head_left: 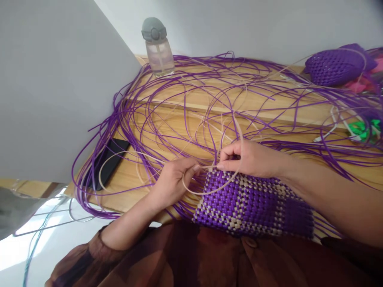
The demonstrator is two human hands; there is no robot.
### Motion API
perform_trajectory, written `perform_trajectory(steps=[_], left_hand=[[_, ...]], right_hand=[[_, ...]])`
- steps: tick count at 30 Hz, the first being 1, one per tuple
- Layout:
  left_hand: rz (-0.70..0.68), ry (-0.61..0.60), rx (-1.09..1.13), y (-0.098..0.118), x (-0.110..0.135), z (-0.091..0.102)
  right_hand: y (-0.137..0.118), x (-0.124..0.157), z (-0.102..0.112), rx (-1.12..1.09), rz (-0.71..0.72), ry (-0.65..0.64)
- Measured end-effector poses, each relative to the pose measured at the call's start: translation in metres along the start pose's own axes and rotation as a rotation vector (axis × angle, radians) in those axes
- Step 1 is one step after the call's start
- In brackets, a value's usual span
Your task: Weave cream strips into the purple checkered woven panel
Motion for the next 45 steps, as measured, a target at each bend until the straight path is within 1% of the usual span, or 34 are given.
perform_trajectory(steps=[4, 7, 11, 13, 14, 16, 20, 21, 25, 29, 31, 34, 40, 42, 45], left_hand=[[0.135, -0.036, 0.229, -0.027, 0.010, -0.008], [0.224, -0.080, 0.492, -0.038, 0.011, -0.009], [0.385, -0.130, 0.942, -0.043, 0.003, -0.008], [0.428, -0.110, 1.097, -0.040, -0.001, -0.009], [0.429, -0.094, 1.130, -0.037, -0.002, -0.010], [0.400, -0.108, 1.103, -0.027, -0.005, -0.017], [0.313, -0.290, 0.923, -0.002, -0.011, -0.037], [0.299, -0.304, 0.890, 0.002, -0.014, -0.039], [0.279, -0.262, 0.794, 0.011, -0.028, -0.039], [0.331, -0.283, 0.809, 0.012, -0.032, -0.039], [0.376, -0.304, 0.833, 0.009, -0.032, -0.040], [0.411, -0.333, 0.835, 0.005, -0.030, -0.040], [0.399, -0.448, 0.884, 0.002, -0.031, -0.042], [0.385, -0.454, 0.899, 0.002, -0.033, -0.042], [0.321, -0.414, 0.895, 0.002, -0.034, -0.044]], right_hand=[[0.001, 0.000, -0.001, -0.081, -0.037, -0.045], [0.001, 0.001, -0.001, -0.107, -0.069, -0.051], [-0.006, 0.002, 0.001, -0.063, -0.029, -0.031], [-0.011, 0.003, 0.001, -0.018, 0.006, -0.006], [-0.013, 0.003, 0.001, 0.002, 0.018, 0.007], [-0.016, 0.004, 0.001, 0.044, 0.041, 0.027], [-0.018, 0.004, 0.002, 0.119, 0.092, 0.042], [-0.018, 0.004, 0.002, 0.121, 0.099, 0.043], [-0.015, 0.007, 0.004, 0.075, 0.079, 0.060], [-0.009, 0.009, 0.004, 0.034, 0.055, 0.034], [-0.005, 0.008, 0.004, 0.017, 0.039, -0.007], [-0.003, 0.007, 0.007, -0.021, 0.055, -0.071], [-0.004, 0.003, 0.014, 0.043, 0.037, -0.101], [-0.006, 0.001, 0.013, 0.061, 0.031, -0.106], [-0.008, -0.002, 0.012, 0.059, 0.017, -0.115]])
Point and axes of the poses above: each hand's wrist, its own x-axis away from the middle knuckle, its own z-axis out of the back of the hand, y = z × x, the point moved 6 cm from there along -x, towards the middle knuckle, and after that the axes turned 14 degrees about z, right-handed, at the moved point
